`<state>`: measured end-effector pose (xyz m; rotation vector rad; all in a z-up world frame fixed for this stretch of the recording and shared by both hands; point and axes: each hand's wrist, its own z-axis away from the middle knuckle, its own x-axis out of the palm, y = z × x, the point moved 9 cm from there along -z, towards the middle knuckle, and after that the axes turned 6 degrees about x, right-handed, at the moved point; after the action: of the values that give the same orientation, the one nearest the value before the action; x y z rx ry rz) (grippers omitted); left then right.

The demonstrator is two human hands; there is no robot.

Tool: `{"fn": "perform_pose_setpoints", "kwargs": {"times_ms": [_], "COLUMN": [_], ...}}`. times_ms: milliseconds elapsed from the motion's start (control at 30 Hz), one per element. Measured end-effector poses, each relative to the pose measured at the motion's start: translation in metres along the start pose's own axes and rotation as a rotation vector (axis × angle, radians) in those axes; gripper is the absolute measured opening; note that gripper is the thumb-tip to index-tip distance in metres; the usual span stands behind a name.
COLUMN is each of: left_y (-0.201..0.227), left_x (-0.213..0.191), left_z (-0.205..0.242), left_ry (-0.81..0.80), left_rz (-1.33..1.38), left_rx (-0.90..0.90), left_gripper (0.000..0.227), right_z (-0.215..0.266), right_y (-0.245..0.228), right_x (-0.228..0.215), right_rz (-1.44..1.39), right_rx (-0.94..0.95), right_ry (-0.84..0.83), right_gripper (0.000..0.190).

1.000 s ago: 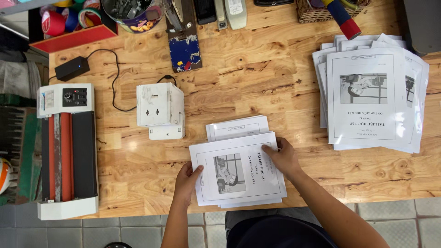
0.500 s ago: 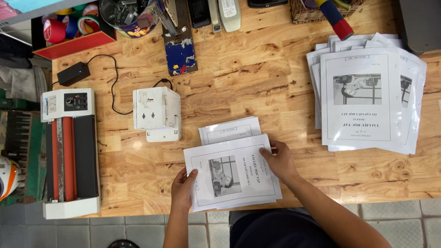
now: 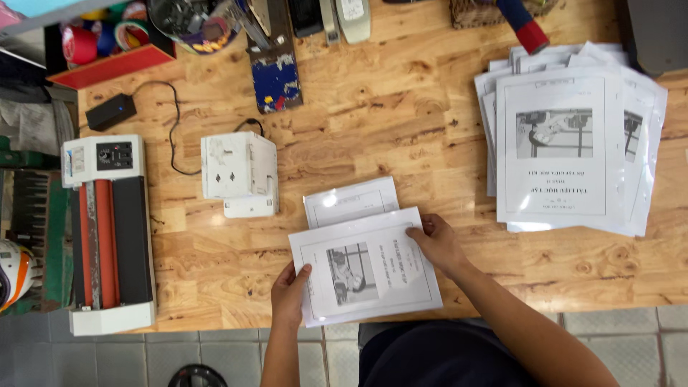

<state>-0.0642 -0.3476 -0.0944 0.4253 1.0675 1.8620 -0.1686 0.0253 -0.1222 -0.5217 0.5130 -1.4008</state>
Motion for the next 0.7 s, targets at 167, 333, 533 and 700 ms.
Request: {"fn": "perform_pose_setpoints", "kwargs": {"times_ms": [167,333,533,700], "left_y": [0.004,0.05,0.14,0.113], "left_x": [-0.006,0.015,0.123,0.283], "left_z": [-0.001,0.026,0.127,0.168], "left_ry": [0.0,0.057,0.183,-0.377], "left_rz": [-0.035,-0.473,-0.898,-0.807], "left_rx": [0.005,0.272,1.135,1.171], "left_gripper": [0.046,0.045,0.043,0.037], "right_z": [-0.008,0.002,0.08,0.099], "right_y": [0.004,-0.01,-0.045,-0.036], "right_x": [0.006,0.002,-0.092,-0.266], "right_rz": [-0.036,-0.004,0.29,0.258], "right_rx": [0.05,-0.076,-0.526,-0.686], "right_ry": [-0.022,-0.039,0.234,0.912], "right_gripper": [0.049,0.055,0.046,0.029]}}
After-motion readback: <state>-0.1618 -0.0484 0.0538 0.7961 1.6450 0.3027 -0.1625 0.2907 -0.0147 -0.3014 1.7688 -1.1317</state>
